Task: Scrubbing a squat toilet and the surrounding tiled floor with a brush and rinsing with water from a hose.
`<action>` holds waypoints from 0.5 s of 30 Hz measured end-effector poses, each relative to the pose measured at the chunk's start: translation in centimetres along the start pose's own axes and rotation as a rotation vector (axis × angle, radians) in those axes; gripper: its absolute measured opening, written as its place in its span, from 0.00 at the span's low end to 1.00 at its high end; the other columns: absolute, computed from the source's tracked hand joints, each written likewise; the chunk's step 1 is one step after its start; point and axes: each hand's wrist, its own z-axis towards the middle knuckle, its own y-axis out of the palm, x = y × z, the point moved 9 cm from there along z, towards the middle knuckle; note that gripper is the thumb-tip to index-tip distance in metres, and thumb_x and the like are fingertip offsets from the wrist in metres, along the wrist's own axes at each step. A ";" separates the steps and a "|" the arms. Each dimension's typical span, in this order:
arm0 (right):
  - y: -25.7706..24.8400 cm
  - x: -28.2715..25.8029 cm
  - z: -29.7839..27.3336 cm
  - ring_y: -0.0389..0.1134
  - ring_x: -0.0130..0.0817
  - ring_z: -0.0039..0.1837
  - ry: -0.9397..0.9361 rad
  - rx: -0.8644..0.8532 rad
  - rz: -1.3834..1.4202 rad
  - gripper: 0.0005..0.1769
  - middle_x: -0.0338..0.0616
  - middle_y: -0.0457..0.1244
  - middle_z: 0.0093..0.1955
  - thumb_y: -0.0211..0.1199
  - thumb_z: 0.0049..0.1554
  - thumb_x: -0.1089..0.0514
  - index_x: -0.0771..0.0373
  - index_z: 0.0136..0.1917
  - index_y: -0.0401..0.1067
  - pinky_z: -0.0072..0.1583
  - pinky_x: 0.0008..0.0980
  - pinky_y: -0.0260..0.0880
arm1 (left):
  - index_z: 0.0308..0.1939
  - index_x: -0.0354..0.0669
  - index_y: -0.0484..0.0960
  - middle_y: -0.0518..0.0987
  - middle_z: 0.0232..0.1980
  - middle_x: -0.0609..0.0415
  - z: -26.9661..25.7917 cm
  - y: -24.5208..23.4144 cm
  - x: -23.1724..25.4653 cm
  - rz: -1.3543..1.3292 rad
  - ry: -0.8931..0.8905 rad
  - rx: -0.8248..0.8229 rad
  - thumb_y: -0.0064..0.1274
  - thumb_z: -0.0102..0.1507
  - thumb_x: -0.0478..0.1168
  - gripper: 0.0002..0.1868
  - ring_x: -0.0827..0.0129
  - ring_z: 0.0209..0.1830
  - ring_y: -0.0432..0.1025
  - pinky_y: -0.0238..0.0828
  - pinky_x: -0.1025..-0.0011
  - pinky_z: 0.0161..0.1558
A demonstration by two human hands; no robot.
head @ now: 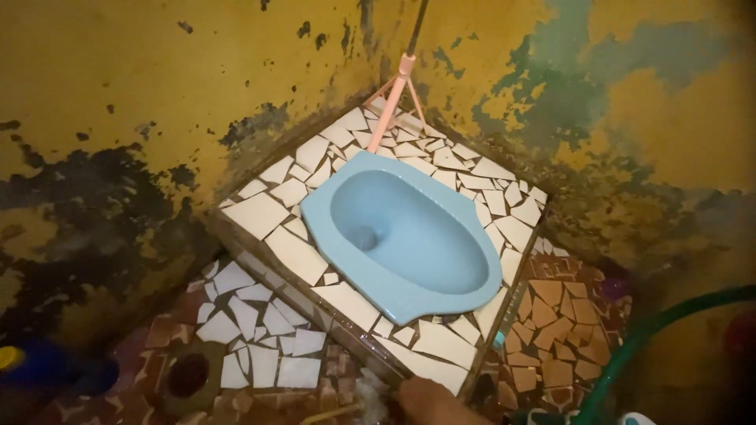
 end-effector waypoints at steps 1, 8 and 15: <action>-0.2 0.5 1.0 0.70 0.57 0.58 0.019 0.093 0.024 0.17 0.58 0.67 0.59 0.51 0.65 0.57 0.68 0.61 0.72 0.59 0.49 0.70 | 0.59 0.63 0.80 0.76 0.67 0.56 -0.2 -1.2 1.2 0.004 -0.003 -0.005 0.29 0.61 0.69 0.34 0.65 0.62 0.74 0.64 0.61 0.64; 0.2 0.5 -0.1 0.74 0.51 0.50 -0.136 0.242 0.022 0.16 0.55 0.71 0.45 0.51 0.62 0.56 0.65 0.46 0.78 0.50 0.47 0.72 | 0.66 0.63 0.76 0.73 0.71 0.55 -0.5 -1.8 4.3 0.030 -0.092 -0.157 0.23 0.63 0.73 0.40 0.63 0.66 0.72 0.62 0.58 0.68; -1.2 -0.6 -5.3 0.71 0.45 0.45 -0.038 0.196 0.163 0.15 0.51 0.69 0.42 0.59 0.61 0.51 0.64 0.43 0.77 0.46 0.39 0.74 | 0.72 0.59 0.70 0.78 0.54 0.57 -3.4 -0.4 5.7 -0.085 -0.005 -0.223 0.26 0.68 0.65 0.34 0.75 0.44 0.57 0.41 0.67 0.49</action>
